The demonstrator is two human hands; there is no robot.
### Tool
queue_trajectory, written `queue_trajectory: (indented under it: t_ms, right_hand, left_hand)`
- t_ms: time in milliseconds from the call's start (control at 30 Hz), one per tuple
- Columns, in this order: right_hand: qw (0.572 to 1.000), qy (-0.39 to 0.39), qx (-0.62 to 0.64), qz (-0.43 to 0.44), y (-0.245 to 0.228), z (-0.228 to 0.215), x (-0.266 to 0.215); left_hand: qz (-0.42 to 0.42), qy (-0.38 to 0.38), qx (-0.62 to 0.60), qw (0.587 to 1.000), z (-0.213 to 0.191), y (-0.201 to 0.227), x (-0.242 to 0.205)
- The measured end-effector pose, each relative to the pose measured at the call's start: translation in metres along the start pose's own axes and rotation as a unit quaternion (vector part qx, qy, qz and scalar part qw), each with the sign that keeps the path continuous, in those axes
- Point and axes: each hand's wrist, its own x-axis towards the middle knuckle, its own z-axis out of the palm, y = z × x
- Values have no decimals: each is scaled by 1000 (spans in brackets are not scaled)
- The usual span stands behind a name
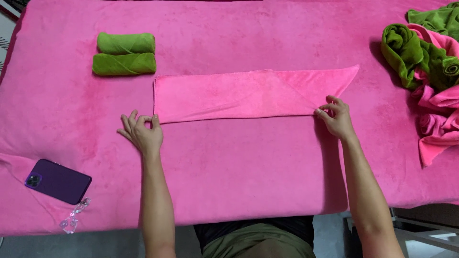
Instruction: Folding and rolling a pink towel into a decorative cylinder shape on a treatment table.
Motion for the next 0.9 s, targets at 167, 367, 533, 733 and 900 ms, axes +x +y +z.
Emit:
queue_trajectory:
  t_ms: [167,367,533,733,900]
  right_hand:
    - [999,-25,11,16,29,2,10]
    - [991,-40,-124,15,33,3,14]
    - [979,9,-199,-32,-11,16,10]
    - [985,-36,-36,-164,-133,107,28]
    - [943,-162,-257,-135,-164,145,13]
  left_hand:
    - [-13,-9,66,998,-4,5,-1]
    - [18,18,153,988,1,5,-8]
    - [98,74,145,982,5,27,-5]
    - [159,-188,-181,952,44,191,-70]
    - [255,-351,-57,899,134,245,-106]
